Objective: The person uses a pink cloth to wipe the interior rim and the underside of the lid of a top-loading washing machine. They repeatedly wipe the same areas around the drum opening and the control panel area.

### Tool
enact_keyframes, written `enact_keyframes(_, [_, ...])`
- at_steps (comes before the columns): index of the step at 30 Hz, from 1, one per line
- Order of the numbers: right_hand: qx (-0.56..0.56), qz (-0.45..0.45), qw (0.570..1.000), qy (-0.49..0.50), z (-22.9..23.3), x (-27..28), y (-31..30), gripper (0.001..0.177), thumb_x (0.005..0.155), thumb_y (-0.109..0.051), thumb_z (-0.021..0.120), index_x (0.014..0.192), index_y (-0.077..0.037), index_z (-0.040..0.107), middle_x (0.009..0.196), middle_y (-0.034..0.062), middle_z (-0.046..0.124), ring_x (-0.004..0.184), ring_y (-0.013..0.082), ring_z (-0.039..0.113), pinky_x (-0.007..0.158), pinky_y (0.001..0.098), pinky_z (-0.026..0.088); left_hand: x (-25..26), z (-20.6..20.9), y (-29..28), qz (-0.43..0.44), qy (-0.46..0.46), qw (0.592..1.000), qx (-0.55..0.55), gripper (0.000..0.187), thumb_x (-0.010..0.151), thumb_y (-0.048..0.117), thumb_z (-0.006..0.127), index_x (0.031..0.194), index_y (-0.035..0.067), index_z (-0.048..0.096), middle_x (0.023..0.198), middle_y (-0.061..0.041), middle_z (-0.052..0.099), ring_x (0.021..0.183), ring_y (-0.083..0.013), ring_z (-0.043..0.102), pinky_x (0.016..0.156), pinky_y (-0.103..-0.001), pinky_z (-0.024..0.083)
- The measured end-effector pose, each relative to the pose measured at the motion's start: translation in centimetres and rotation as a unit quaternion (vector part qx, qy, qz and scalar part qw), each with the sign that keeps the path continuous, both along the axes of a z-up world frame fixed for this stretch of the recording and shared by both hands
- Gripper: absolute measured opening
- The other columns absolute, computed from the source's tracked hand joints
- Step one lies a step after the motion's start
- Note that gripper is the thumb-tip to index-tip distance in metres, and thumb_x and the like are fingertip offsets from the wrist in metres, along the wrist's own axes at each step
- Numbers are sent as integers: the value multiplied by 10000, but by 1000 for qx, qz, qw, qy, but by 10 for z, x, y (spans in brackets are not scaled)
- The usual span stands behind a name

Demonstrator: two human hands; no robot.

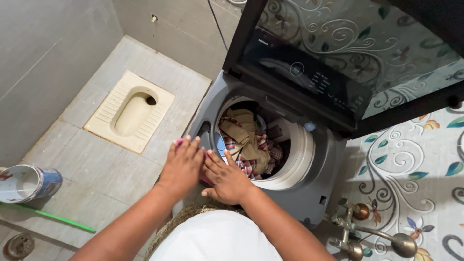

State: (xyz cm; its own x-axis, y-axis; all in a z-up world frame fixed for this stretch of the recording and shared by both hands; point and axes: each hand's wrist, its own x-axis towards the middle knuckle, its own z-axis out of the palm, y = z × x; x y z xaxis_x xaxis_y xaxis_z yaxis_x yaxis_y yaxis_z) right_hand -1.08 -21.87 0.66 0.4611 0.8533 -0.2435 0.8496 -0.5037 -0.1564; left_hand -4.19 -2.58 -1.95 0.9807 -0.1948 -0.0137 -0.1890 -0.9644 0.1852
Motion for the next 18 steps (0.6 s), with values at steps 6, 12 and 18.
enact_keyframes(6, [-2, -15, 1000, 5, -2, -17, -26, 874, 927, -615, 530, 1556, -31, 365, 1651, 154, 300, 1563, 314, 177, 1234, 600, 43, -33, 18, -24, -96, 139, 986, 15, 939, 921, 499, 549, 1575, -35, 135, 1654, -261, 102, 1534, -444, 77, 1210, -565, 59])
enact_keyframes(12, [9, -60, 998, -12, -17, -31, -68, 677, 944, -446, 592, 1514, -108, 457, 1629, 112, 354, 1540, 284, 221, 1207, 627, 51, -28, -2, -52, -179, 116, 977, 14, 930, 908, 447, 572, 1572, -54, 155, 1647, -288, 114, 1531, -464, 63, 1206, -579, 48])
enact_keyframes(18, [29, -98, 993, -52, -22, -57, -125, 585, 947, -348, 614, 1475, -118, 508, 1580, 98, 408, 1520, 301, 244, 1184, 646, 81, -28, -55, -83, -275, -76, 954, -95, 670, 965, 255, 539, 1556, -6, 360, 1607, -244, 355, 1509, -406, 301, 1213, -529, 217])
